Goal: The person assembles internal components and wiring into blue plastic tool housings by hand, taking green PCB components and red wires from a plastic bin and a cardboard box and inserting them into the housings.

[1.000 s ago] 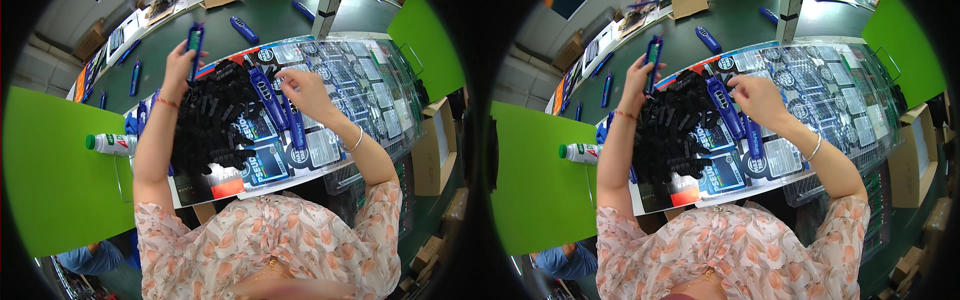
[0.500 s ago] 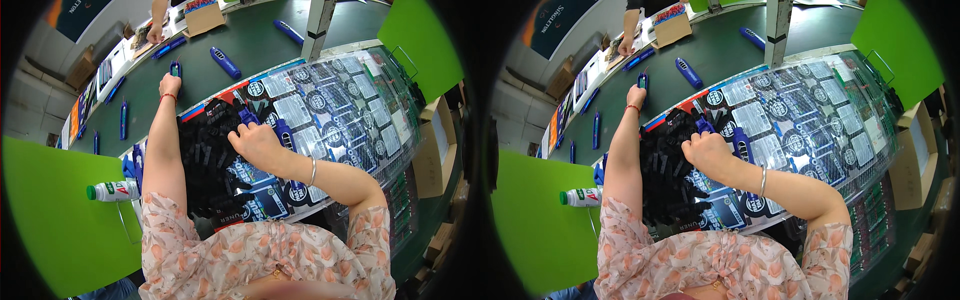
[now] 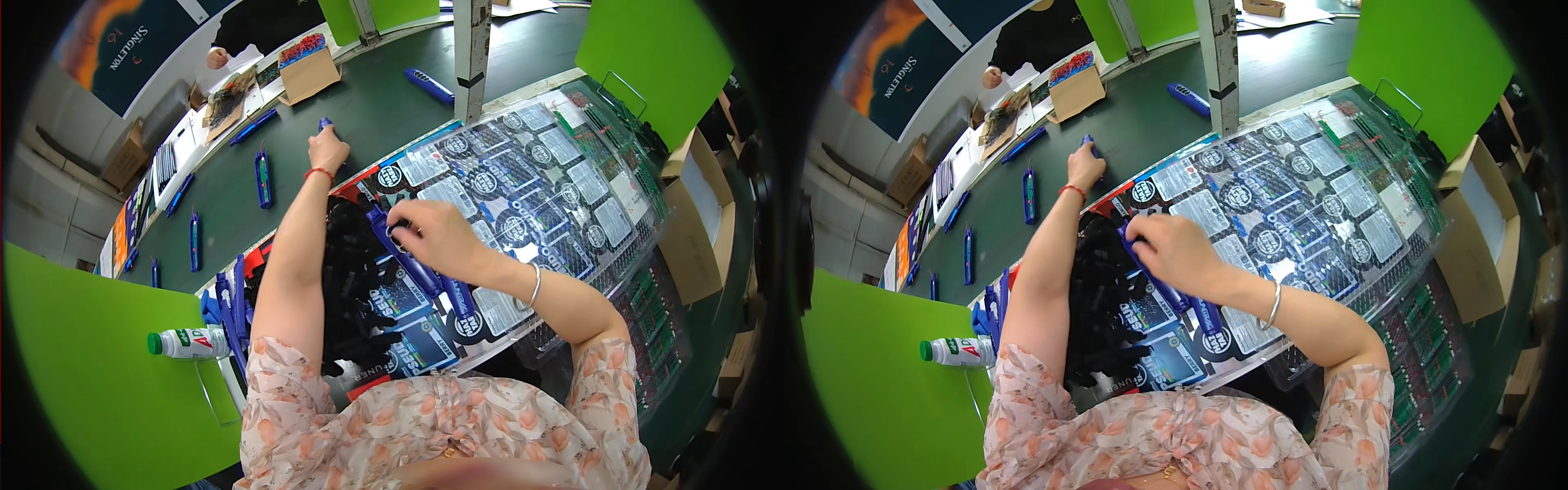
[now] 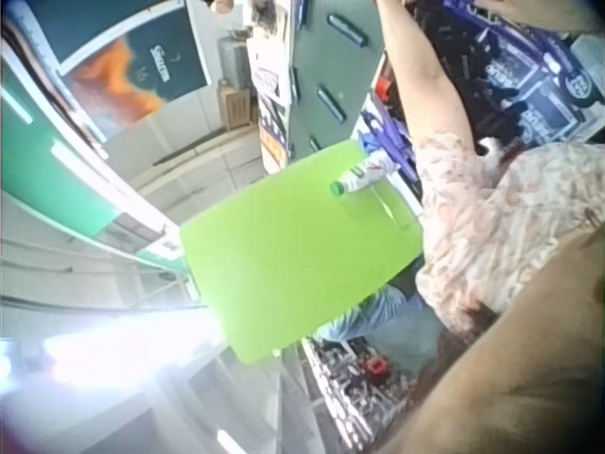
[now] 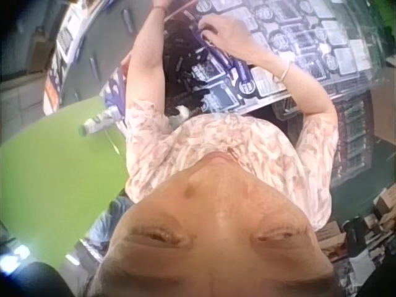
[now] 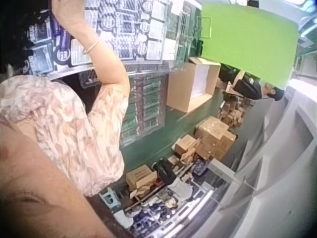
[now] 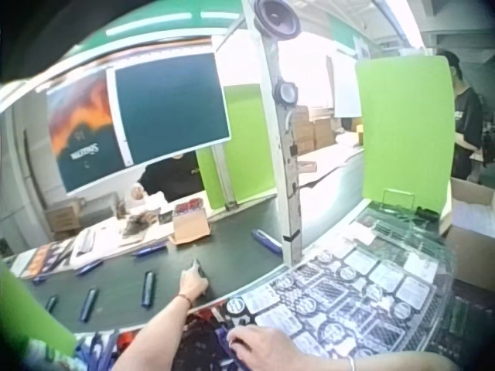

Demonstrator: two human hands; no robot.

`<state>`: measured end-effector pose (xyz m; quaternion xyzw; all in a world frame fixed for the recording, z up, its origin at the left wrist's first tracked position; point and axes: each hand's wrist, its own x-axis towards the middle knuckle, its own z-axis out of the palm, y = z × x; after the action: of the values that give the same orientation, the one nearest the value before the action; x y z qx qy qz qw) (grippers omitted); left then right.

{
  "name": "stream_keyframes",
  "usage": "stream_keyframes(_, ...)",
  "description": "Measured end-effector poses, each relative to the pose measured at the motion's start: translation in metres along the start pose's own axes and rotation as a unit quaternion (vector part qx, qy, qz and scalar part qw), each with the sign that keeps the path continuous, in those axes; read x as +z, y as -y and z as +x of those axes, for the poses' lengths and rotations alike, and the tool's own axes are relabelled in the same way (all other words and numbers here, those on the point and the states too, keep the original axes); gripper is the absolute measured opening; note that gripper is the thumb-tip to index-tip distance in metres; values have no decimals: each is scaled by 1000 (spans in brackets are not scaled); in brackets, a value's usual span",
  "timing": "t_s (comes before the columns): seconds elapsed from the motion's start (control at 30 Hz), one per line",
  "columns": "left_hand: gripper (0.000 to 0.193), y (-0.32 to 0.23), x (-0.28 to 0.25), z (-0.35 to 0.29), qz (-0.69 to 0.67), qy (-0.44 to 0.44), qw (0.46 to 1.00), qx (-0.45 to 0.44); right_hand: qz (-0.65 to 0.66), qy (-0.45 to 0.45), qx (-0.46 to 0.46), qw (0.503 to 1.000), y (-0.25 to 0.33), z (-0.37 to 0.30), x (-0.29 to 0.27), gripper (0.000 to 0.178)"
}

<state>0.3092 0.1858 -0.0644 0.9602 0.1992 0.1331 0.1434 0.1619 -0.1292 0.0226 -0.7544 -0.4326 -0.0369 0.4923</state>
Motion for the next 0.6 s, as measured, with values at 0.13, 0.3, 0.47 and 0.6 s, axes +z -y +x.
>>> stream_keyframes(0.13,59,-50,-56,-50,-514,135,841,-99,36,-134,94,986,-13,6,-41,14)
stream_keyframes(0.3,54,-95,-127,-176,-714,246,653,-57,160,-154,105,969,-5,23,-64,12)
stream_keyframes(0.47,48,-112,-130,-260,-721,246,644,-66,60,-122,21,991,26,14,-50,12)
stream_keyframes(0.6,46,-113,-126,-286,-730,227,641,-64,10,-81,-30,996,23,2,-43,14)
